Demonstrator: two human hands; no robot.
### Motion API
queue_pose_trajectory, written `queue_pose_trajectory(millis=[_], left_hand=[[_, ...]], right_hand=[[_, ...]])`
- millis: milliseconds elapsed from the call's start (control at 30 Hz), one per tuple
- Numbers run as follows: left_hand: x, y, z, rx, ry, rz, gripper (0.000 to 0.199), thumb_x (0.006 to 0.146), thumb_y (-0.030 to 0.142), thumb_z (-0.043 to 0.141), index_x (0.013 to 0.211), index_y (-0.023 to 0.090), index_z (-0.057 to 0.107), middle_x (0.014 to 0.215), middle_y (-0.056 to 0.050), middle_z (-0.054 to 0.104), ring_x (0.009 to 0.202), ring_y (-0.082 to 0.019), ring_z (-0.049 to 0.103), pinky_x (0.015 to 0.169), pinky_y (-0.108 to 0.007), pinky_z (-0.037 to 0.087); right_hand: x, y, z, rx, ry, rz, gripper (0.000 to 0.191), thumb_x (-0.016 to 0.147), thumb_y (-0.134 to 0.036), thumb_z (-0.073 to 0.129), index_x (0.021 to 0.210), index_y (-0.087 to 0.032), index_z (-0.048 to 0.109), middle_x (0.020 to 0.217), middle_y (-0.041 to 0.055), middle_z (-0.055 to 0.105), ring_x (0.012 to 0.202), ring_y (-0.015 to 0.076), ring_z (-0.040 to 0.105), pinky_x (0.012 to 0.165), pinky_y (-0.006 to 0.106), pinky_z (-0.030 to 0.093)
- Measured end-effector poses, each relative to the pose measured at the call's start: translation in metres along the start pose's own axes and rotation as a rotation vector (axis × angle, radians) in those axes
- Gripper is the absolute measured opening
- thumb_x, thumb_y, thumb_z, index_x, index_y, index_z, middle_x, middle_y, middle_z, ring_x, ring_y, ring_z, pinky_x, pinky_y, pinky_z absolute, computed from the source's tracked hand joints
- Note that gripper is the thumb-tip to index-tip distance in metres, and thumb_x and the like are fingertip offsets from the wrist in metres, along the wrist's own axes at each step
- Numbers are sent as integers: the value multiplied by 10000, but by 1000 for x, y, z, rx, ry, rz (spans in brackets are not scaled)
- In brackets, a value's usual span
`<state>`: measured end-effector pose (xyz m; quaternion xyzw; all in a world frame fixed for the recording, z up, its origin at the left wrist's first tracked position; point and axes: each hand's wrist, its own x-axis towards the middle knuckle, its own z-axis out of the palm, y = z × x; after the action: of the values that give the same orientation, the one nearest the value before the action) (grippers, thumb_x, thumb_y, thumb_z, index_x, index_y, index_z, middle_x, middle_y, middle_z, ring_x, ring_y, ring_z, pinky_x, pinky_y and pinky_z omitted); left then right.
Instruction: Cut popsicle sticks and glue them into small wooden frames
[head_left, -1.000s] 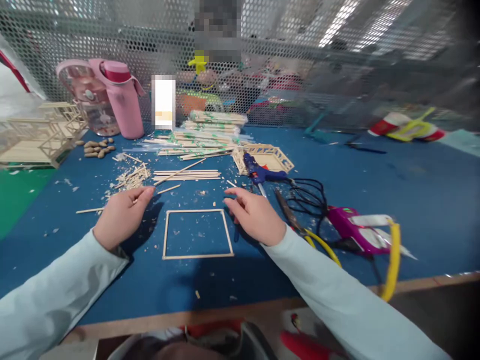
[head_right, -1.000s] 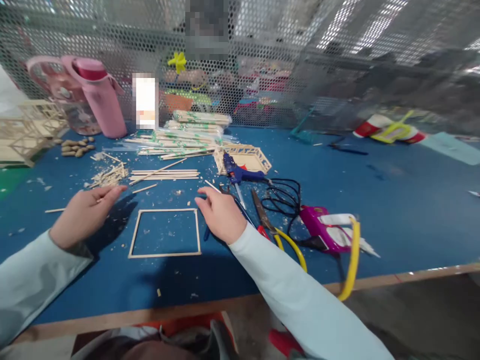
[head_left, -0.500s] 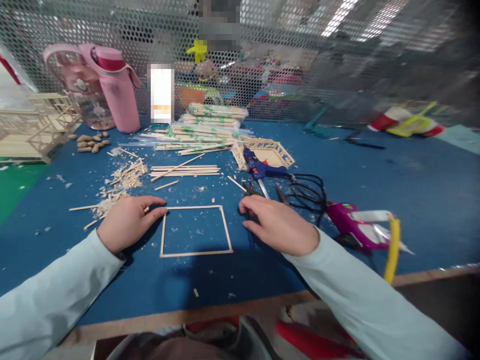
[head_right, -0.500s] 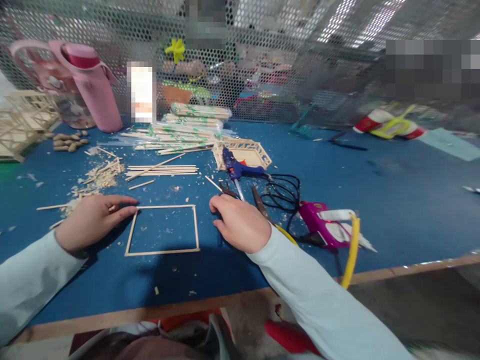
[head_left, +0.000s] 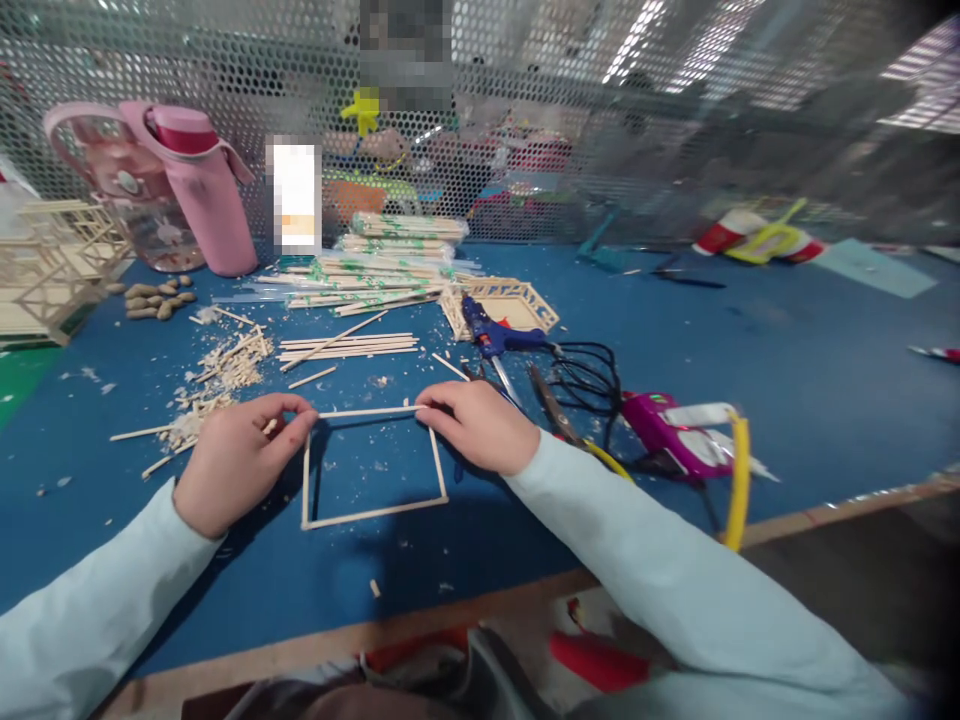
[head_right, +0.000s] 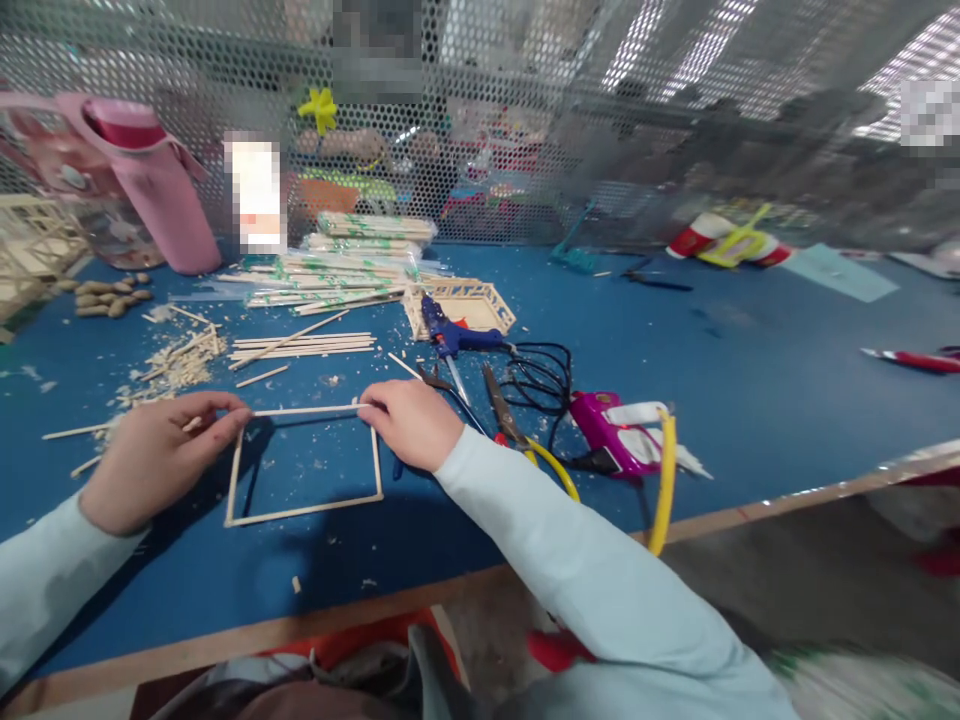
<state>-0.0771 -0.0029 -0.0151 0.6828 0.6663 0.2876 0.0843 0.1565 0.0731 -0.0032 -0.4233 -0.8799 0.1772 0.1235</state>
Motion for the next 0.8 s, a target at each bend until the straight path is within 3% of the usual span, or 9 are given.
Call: queue_pose_trajectory(millis=[67,133,233,367,467,533,600,667,800], left_hand=[[-6,1,-5,-60,184,62,202,777,351,530,735,200,658,452,42,537,374,-92,430,421,-206,326],[-13,1,-9,-106,351,156,114,750,294,584,753,206,658,498,47,577,391,-76,447,428,-191,341],[-19,-2,-11,-155,464,273,99,695,227,653,793,220,655,485,70,547,379,-54,422,408,-175,331],[-19,-4,-4,-247,459,247,212,640,208,708,835,217,625,471,90,459,381,-49,380,404,-179,327],[-15,-4,0,-465,493,144,291,604,232,742,858,205,601,483,87,445,395,-57,376,398,-194,313],[-11,-4,0,-677,526,29,211,693,313,676,847,196,592,455,81,420,374,-64,347,370,-203,276],[-6,-5,0,-890,503,-102,199,796,384,546,801,191,591,419,75,369,352,-70,306,350,-209,239],[-2,-6,-1,-1034,395,-206,272,819,426,494,745,184,597,400,71,319,345,-72,274,343,-209,215],[-2,-5,-4,-1066,129,-287,411,772,534,490,653,159,612,383,61,290,344,-68,237,342,-213,178]], right_hand=[[-4,-2,-3,112,157,-87,148,821,-228,525,776,-162,649,692,9,659,613,106,588,596,210,419],[-13,-4,-7,143,392,-198,124,806,-232,559,770,-163,655,696,15,662,633,103,602,616,200,448],[-30,-9,-10,6,606,-388,74,779,-183,594,768,-182,666,755,32,678,714,104,626,657,183,475],[-44,-10,-9,-169,559,-531,149,806,-145,532,793,-215,662,805,26,694,731,94,646,647,164,502],[-47,-9,-9,-221,569,-507,156,819,-180,515,791,-240,657,804,7,702,706,91,659,635,159,523],[-48,-9,-9,-237,572,-470,145,818,-197,517,790,-237,654,768,6,702,669,93,661,601,149,530],[-48,-7,-9,-238,580,-458,132,812,-199,527,796,-230,654,762,14,701,660,99,661,590,150,533],[-47,-4,-8,-227,591,-474,129,810,-193,533,807,-234,655,795,20,702,685,105,661,612,165,537],[-47,2,-5,-211,584,-485,136,820,-199,528,829,-241,657,833,27,695,731,112,657,645,194,542]])
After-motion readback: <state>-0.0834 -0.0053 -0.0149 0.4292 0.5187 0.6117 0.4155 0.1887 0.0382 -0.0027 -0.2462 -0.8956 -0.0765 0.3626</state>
